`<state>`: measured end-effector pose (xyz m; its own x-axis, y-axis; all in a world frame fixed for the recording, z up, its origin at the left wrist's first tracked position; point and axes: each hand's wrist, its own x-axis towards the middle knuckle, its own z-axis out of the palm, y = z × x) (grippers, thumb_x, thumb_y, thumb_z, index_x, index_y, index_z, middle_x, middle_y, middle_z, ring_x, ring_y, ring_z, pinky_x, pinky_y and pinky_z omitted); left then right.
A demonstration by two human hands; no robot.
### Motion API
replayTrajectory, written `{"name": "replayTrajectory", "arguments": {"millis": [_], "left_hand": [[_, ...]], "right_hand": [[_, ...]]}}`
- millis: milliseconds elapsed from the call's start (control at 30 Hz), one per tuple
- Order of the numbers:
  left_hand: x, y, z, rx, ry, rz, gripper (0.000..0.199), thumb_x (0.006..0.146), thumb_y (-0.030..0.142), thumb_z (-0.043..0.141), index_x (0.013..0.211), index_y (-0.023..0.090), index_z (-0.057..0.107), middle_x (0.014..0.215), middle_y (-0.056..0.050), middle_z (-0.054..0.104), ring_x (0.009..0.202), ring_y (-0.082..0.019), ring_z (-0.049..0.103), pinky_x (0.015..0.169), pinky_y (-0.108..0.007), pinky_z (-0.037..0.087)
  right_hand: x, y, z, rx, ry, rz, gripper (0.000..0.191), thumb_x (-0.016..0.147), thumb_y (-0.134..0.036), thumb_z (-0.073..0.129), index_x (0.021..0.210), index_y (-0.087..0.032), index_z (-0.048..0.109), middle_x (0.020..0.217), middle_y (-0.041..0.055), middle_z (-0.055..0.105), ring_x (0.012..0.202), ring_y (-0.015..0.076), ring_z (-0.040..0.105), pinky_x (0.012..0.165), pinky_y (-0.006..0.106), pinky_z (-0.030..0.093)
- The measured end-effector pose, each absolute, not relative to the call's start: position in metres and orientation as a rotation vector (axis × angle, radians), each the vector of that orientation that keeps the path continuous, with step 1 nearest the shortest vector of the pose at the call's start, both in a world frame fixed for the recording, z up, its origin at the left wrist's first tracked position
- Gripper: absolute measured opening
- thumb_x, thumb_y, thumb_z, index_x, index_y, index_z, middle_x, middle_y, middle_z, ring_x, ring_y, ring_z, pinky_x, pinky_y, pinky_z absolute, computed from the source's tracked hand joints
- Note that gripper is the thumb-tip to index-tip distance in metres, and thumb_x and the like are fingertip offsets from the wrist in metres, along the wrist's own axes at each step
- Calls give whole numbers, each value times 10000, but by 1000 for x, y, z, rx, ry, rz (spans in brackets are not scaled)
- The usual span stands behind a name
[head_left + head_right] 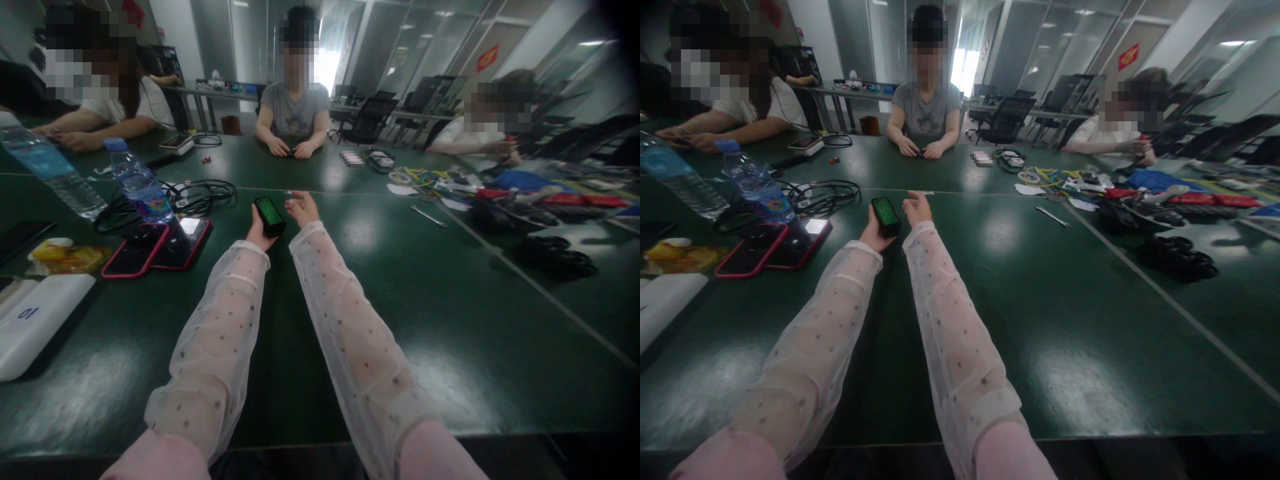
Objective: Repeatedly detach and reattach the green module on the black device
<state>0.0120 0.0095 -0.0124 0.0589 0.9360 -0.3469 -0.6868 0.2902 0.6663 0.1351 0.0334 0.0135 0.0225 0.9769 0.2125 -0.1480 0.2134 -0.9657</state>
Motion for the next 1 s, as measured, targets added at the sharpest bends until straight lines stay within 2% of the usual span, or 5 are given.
{"name": "replayTrajectory", "arguments": {"millis": [100,233,367,667,1000], "left_hand": [[11,9,-12,383,861,1272,775,771,824,358,1155,202,615,949,-116,684,923,-252,640,760,-341,518],[12,7,-10,405,844,1278,762,768,819,381,1155,205,613,950,-117,684,936,-248,634,755,-334,512],[12,6,-10,404,845,1297,756,759,818,401,1169,217,605,976,-115,684,966,-251,626,777,-338,508],[14,3,-7,410,822,1287,733,789,790,399,1202,213,585,1021,-124,679,993,-258,620,797,-347,506],[16,5,-8,430,852,1269,731,777,788,434,1219,224,581,1044,-121,675,1024,-265,613,824,-363,502]], "right_hand": [[142,29,1,-912,-832,1393,107,884,-158,538,954,-237,553,742,-29,671,739,109,690,894,353,561],[165,20,-15,-729,-441,1683,89,930,-192,456,921,-210,543,866,46,711,845,133,709,807,297,599],[183,19,-20,-641,-282,1693,200,968,-278,368,919,-206,548,940,62,710,923,133,698,798,289,604],[177,13,-15,-666,-312,1704,189,967,-261,386,936,-205,563,909,46,708,905,130,693,839,291,591],[176,14,-14,-684,-329,1693,176,965,-251,381,937,-210,549,893,43,703,853,126,700,801,279,600]]}}
